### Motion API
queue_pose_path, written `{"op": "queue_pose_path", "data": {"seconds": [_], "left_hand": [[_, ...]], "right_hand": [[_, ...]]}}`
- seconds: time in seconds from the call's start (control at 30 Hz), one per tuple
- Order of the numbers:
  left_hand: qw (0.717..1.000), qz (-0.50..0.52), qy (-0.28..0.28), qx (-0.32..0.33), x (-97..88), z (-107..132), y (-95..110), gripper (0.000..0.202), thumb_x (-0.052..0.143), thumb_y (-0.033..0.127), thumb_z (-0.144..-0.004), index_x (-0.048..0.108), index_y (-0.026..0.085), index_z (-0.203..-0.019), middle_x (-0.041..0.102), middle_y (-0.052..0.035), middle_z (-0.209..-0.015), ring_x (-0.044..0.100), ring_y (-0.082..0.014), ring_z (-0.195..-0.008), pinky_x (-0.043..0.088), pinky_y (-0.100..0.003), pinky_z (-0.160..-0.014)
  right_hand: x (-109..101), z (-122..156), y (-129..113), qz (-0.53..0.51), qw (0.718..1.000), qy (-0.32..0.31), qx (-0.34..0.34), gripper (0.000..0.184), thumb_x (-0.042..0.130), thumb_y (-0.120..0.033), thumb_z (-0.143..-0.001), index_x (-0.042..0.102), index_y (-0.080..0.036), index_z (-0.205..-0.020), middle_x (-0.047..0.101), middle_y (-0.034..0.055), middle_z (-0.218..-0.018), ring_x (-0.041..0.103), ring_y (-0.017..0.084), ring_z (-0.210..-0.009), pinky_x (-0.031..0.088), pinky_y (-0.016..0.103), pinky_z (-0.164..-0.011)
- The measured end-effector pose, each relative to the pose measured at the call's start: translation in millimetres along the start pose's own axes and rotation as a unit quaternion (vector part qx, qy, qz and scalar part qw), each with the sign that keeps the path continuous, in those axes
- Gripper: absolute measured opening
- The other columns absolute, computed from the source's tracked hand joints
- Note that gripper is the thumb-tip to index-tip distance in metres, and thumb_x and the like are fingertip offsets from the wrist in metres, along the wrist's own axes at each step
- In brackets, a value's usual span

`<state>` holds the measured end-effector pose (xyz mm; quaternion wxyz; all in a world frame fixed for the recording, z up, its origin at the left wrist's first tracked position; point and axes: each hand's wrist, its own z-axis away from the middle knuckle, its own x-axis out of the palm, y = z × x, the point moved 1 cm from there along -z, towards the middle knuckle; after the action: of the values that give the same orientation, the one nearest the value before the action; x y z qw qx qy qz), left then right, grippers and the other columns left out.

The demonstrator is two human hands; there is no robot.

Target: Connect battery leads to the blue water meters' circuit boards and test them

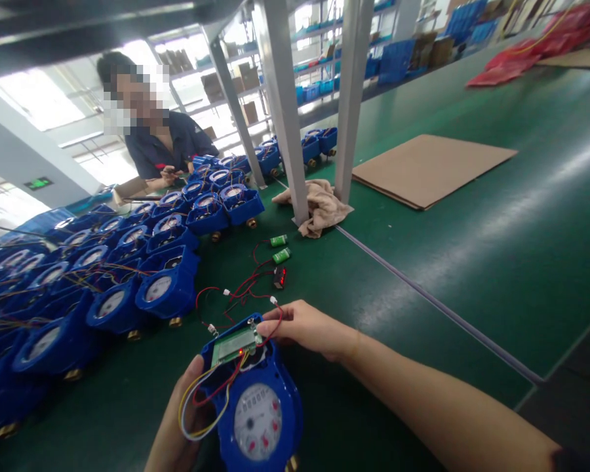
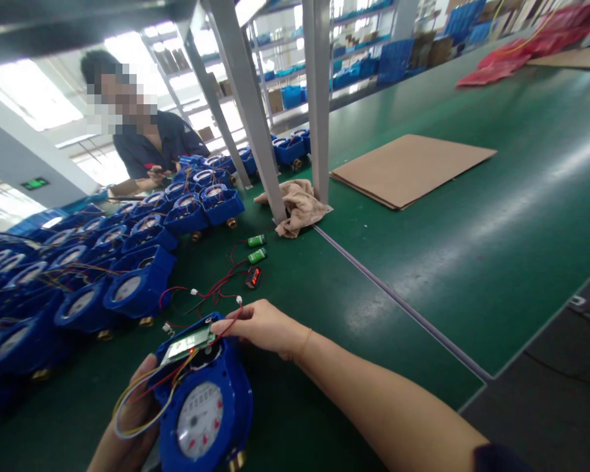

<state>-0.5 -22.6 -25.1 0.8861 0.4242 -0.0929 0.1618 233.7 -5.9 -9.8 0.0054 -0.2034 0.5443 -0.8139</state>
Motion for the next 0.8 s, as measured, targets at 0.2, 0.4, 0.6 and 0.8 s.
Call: {"op": "queue_pose_path", "data": {"seconds": [0.2, 0.4, 0.6, 0.8], "left_hand": [[0.998, -0.027, 0.033, 0.044, 25.8, 21, 4, 0.014, 0.076, 0.031, -0.072, 0.074, 0.017, -0.073, 0.076, -0.0005, -0.067, 0.07, -0.0194, -0.055, 0.06, -0.025, -0.059], [0.996, -0.014, 0.04, 0.073, 33.8, 26, 6, 0.026, 0.089, 0.037, -0.056, 0.073, 0.019, -0.066, 0.069, 0.0036, -0.054, 0.064, -0.0156, -0.048, 0.056, -0.021, -0.05], [0.998, -0.034, 0.017, 0.058, 19.6, 15, 4, 0.031, 0.087, 0.044, -0.06, 0.073, 0.018, -0.071, 0.071, 0.0017, -0.059, 0.065, -0.0175, -0.051, 0.055, -0.026, -0.057], [0.999, 0.015, -0.003, 0.045, 15.9, 15, 3, 0.032, 0.091, 0.042, -0.056, 0.07, 0.019, -0.064, 0.071, 0.0048, -0.059, 0.065, -0.0128, -0.052, 0.053, -0.019, -0.054]], "right_hand": [[-1, 1, 1, 0.005, 1.0, -0.008, -0.021, 0.047, 0.083, -0.052, -0.065, 0.074, -0.013, -0.089, 0.067, 0.0021, -0.079, 0.057, 0.013, -0.073, 0.045, 0.027, -0.075], [-1, 1, 1, 0.001, 0.999, -0.012, -0.031, 0.047, 0.083, -0.052, -0.064, 0.074, -0.012, -0.088, 0.067, 0.0018, -0.078, 0.056, 0.012, -0.071, 0.044, 0.026, -0.072], [-1, 1, 2, -0.004, 1.0, -0.008, -0.021, 0.04, 0.081, -0.045, -0.071, 0.073, -0.011, -0.09, 0.068, 0.0021, -0.08, 0.055, 0.011, -0.07, 0.042, 0.026, -0.072], [0, 3, -1, 0.0, 1.0, -0.014, -0.019, 0.038, 0.078, -0.043, -0.074, 0.072, -0.011, -0.094, 0.069, 0.0036, -0.084, 0.057, 0.013, -0.075, 0.041, 0.027, -0.073]]}}
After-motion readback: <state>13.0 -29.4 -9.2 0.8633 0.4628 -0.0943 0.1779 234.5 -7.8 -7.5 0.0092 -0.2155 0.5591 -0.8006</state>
